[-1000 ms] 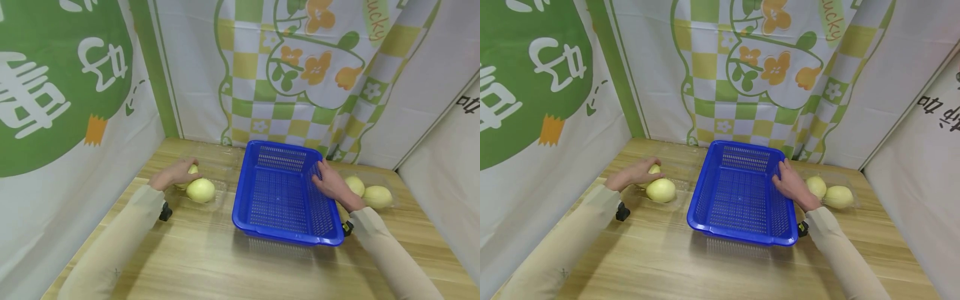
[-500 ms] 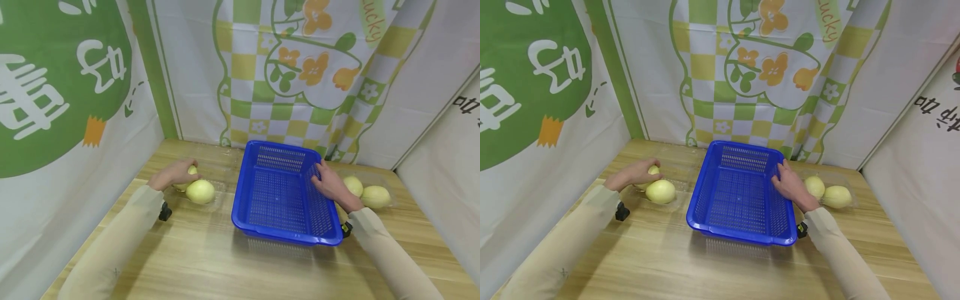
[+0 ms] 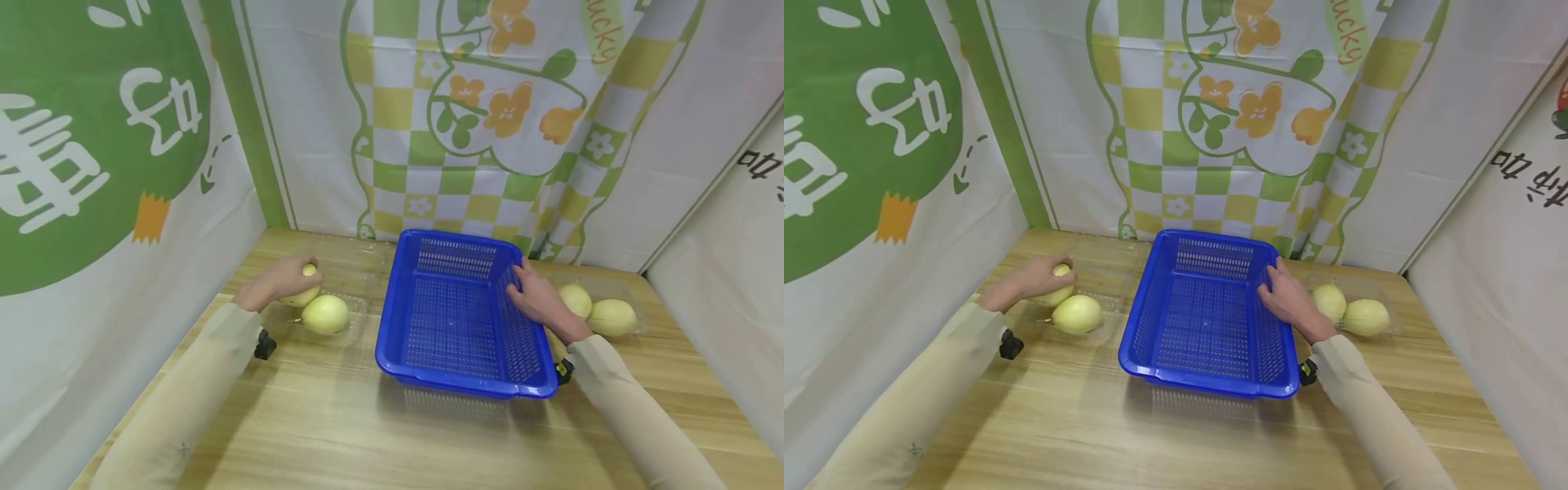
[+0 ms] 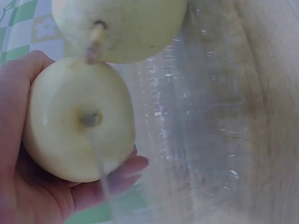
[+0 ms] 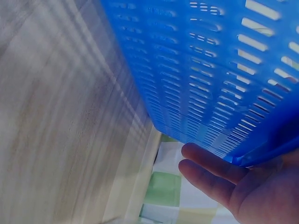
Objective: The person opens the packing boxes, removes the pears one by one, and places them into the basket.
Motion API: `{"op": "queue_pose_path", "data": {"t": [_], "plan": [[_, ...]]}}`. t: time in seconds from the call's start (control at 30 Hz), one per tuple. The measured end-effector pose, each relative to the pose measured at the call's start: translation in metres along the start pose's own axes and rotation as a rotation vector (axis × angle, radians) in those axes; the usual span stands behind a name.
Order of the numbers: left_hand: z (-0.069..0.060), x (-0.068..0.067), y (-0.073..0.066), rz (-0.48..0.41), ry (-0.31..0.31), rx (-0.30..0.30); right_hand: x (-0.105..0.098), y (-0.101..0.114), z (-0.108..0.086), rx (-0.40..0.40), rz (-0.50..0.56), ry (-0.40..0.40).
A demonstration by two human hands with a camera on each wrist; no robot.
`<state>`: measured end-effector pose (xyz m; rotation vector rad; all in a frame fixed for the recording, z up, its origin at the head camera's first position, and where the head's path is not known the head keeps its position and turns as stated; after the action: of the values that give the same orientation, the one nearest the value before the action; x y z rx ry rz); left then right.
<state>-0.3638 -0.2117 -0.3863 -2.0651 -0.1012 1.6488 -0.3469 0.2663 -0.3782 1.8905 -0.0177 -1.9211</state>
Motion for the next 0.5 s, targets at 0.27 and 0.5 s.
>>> {"op": "queue_pose_path", "data": {"t": [0.27, 0.5], "plan": [[-0.004, -0.01, -0.006, 0.04, -0.064, 0.056, 0.0, 0.0, 0.0, 0.018, -0.003, 0.018], [-0.005, -0.019, -0.014, 0.029, -0.088, 0.078, -0.001, 0.003, 0.0, 0.012, -0.012, 0.01]]}}
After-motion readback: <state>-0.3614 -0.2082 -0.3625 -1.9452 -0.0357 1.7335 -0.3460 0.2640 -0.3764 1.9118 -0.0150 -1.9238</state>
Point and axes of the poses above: each hand's wrist, its own z-axis towards the middle knuckle, its own x-axis out of the palm, y = z × x, the point moved 4 cm from there along z, towards the middle knuckle, and after that the axes turned 5 degrees about y, right-handed, at the moved point
